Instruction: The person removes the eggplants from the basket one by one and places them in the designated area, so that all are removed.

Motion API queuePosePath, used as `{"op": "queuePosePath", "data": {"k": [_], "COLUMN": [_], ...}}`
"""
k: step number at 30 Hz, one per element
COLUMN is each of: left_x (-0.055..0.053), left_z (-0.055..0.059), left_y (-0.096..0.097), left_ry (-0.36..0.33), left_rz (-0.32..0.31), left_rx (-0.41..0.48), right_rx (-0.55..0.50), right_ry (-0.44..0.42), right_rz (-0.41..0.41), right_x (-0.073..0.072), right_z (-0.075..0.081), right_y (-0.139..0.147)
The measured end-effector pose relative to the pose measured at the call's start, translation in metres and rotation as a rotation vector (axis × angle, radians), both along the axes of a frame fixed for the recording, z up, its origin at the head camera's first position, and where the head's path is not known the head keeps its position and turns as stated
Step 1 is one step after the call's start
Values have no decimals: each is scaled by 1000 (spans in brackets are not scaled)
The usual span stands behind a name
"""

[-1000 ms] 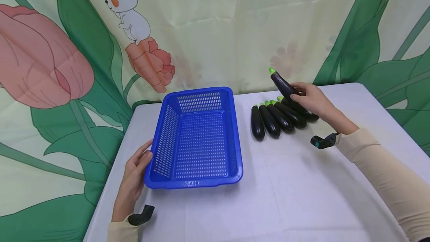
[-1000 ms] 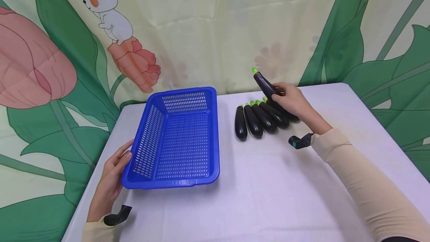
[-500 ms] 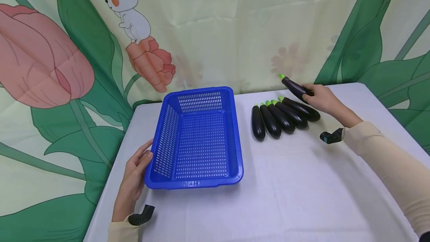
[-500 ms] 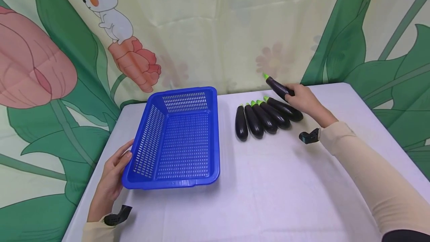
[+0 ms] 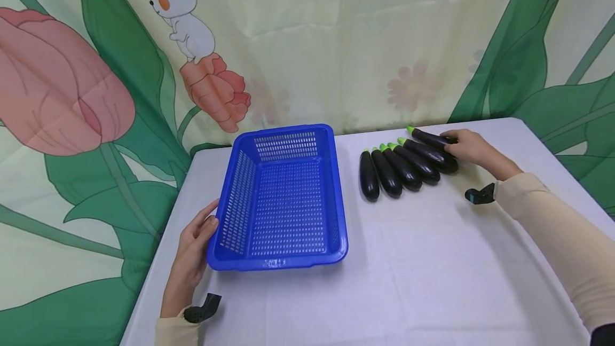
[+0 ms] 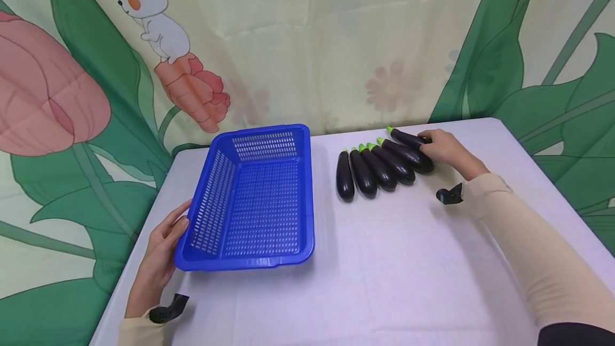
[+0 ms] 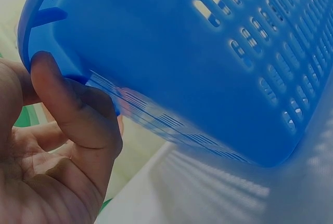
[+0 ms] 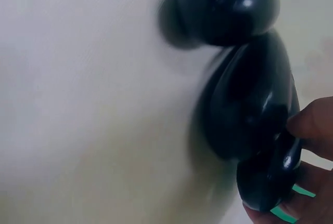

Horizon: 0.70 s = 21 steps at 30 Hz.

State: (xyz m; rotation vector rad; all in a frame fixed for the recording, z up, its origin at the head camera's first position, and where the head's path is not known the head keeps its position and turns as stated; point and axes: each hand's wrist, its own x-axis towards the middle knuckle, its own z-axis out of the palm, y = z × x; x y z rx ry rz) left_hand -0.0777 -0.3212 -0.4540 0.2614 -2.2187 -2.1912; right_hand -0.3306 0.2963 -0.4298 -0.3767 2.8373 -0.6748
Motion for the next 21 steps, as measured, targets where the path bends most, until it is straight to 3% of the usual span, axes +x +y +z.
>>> {"op": "queuePosePath", "data": {"k": [12, 21], "left_x": [0, 1], "left_z": [-1, 0], "left_y": [2, -2], "left_ry": [8, -2], "left_rz": [-8, 0], "left_rx": [30, 5], "right_rx": [-57, -108], "right_ry": [-48, -142], "right_rz": [2, 22], "right_x": [-1, 3], "right_z": [-2, -6], "right_y": [11, 12]}}
